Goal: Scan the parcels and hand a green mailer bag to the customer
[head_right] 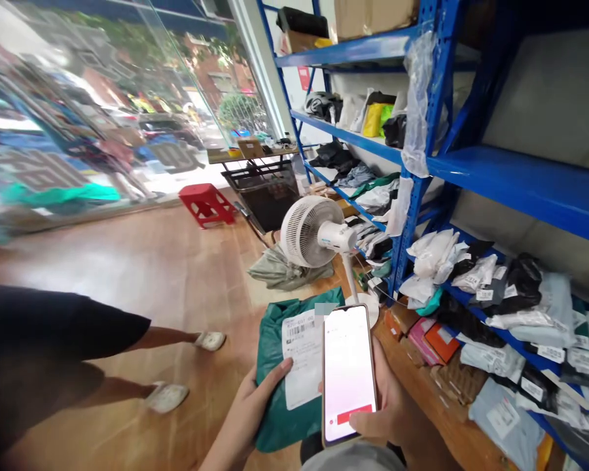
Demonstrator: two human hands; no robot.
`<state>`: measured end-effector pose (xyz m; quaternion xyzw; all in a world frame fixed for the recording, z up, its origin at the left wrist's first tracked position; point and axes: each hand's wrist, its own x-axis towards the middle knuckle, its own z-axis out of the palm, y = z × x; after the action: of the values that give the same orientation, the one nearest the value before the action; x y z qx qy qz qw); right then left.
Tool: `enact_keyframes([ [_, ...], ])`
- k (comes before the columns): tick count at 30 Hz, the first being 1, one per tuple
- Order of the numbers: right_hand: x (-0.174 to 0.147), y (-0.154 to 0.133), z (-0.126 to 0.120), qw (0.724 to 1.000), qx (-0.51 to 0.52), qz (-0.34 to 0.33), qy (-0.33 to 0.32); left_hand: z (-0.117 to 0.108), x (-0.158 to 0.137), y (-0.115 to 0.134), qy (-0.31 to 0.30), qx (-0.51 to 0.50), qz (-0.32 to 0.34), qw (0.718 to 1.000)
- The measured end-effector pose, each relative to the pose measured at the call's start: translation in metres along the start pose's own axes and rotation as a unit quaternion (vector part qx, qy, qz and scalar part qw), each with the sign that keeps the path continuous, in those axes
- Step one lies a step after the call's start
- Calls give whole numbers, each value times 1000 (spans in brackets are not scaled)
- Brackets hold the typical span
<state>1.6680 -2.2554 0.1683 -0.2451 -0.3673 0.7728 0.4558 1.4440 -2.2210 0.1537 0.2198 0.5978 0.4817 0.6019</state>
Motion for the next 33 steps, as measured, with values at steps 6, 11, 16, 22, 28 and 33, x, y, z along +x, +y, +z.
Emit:
enact_keyframes([
  [6,51,38,67,1000,3,0,-24,-91,23,22,46,-27,16,998],
  [11,84,67,108,1000,1,12,-28,-142,24,46,56,-25,29,998],
  [16,103,89,134,999,8,24,-40,-169,12,67,67,-30,55,996],
  [22,112,94,147,999,0,28,-37,-194,17,69,56,-30,52,997],
  [28,111,85,152,999,-25,28,-29,-189,5,78,48,-38,62,996],
  [33,109,85,149,999,-31,32,-18,-179,-4,81,53,-61,86,993],
])
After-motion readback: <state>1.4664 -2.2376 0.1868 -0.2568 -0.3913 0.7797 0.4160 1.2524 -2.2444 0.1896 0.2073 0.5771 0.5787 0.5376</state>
